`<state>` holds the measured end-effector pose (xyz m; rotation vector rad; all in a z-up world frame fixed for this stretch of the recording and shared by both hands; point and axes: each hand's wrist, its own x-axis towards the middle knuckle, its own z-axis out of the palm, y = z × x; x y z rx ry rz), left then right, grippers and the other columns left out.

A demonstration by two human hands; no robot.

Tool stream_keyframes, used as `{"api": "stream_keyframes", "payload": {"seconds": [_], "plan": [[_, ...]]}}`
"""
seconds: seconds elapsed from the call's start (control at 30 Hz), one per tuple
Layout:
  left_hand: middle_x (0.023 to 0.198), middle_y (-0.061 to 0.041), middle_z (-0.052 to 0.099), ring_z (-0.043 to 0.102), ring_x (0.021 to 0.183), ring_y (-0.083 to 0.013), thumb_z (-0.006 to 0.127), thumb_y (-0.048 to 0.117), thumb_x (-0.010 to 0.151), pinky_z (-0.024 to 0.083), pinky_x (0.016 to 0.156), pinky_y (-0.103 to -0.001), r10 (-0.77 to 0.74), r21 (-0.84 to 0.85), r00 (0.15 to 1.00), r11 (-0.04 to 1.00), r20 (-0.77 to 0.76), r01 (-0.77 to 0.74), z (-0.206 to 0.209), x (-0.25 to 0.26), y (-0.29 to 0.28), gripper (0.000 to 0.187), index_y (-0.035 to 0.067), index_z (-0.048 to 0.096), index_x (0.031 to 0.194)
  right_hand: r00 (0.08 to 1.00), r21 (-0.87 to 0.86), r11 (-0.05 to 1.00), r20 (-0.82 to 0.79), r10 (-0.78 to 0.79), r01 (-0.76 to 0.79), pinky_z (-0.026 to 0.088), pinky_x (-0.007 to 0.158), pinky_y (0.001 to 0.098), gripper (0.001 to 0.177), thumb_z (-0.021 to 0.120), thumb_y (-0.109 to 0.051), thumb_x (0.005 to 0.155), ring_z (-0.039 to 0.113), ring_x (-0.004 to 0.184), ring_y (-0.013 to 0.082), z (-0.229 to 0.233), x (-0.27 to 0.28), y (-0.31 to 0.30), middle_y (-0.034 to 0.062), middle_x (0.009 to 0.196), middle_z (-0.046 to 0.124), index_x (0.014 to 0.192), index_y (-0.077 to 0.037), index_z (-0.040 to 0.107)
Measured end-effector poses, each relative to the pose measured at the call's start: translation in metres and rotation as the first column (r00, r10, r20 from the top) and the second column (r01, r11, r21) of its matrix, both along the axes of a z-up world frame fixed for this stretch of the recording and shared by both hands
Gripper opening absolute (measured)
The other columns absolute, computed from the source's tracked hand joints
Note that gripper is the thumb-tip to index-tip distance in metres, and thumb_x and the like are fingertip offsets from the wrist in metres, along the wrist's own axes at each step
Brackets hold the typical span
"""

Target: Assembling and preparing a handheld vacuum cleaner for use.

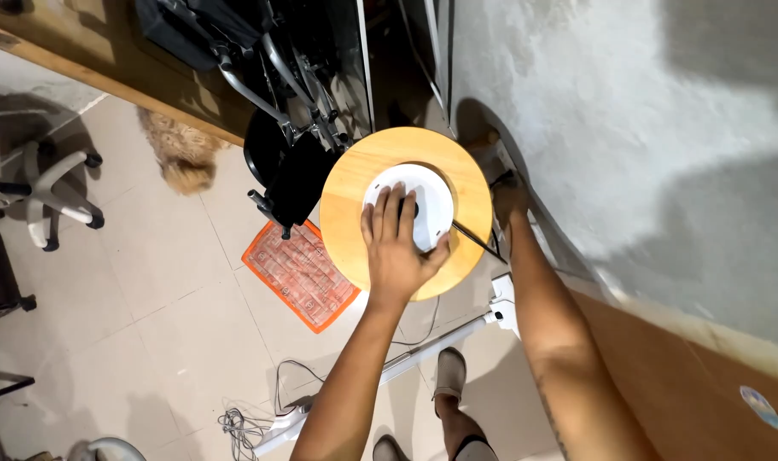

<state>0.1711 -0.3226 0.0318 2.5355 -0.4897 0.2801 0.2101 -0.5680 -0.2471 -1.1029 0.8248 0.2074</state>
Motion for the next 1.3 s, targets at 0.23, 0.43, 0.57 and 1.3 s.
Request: {"api": "stream_keyframes", "payload": {"seconds": [0.23, 0.43, 0.57, 1.3], "plan": [[0.155, -0.020, 0.047, 0.037, 0.149, -0.0402, 0.073, 0.046, 0.084, 0.022, 0.123, -0.061, 0.007, 0.028, 1.000, 1.000, 0.008, -0.008, -0.004, 0.003, -0.004, 0.078, -0.002, 0.054, 0.142, 0.995, 0.124, 0.989, 0.042, -0.086, 0.080, 0.047, 0.066, 0.0322, 0.020, 0.046, -0.009, 0.105, 0.059, 0.075, 0.0185, -0.041, 0.014, -0.003, 0.0119, 0.096, 0.065, 0.120, -0.001, 0.058], [0.155, -0.021, 0.047, 0.038, 0.149, -0.0406, 0.076, 0.044, 0.082, 0.022, 0.124, -0.060, -0.003, 0.005, 1.000, 1.000, 0.017, 0.003, -0.001, 0.005, -0.002, 0.085, -0.004, 0.047, 0.145, 0.980, 0.235, 0.960, 0.093, -0.174, 0.149, 0.050, 0.074, 0.0346, 0.022, 0.046, -0.011, 0.108, 0.061, 0.084, 0.0210, -0.064, 0.025, -0.003, 0.0126, 0.101, 0.064, 0.123, 0.000, 0.057], [0.155, -0.026, 0.044, 0.040, 0.147, -0.0424, 0.079, 0.044, 0.082, 0.023, 0.125, -0.059, 0.002, -0.076, 1.000, 0.997, 0.017, -0.001, 0.000, 0.006, -0.001, 0.096, -0.009, 0.037, 0.150, 0.960, 0.308, 0.926, 0.106, -0.259, 0.216, 0.053, 0.080, 0.0363, 0.023, 0.045, -0.013, 0.110, 0.062, 0.089, 0.0227, -0.097, 0.019, -0.008, 0.0131, 0.105, 0.063, 0.124, 0.001, 0.057], [0.150, -0.029, 0.046, 0.041, 0.143, -0.0458, 0.083, 0.043, 0.079, 0.025, 0.124, -0.060, 0.033, -0.111, 0.999, 0.993, 0.005, -0.032, 0.004, 0.007, -0.002, 0.102, -0.014, 0.036, 0.148, 0.901, 0.491, 0.830, 0.181, -0.394, 0.264, 0.058, 0.090, 0.0381, 0.024, 0.040, -0.009, 0.107, 0.067, 0.098, 0.0256, -0.079, 0.004, 0.010, 0.0152, 0.109, 0.066, 0.119, 0.001, 0.057]]}}
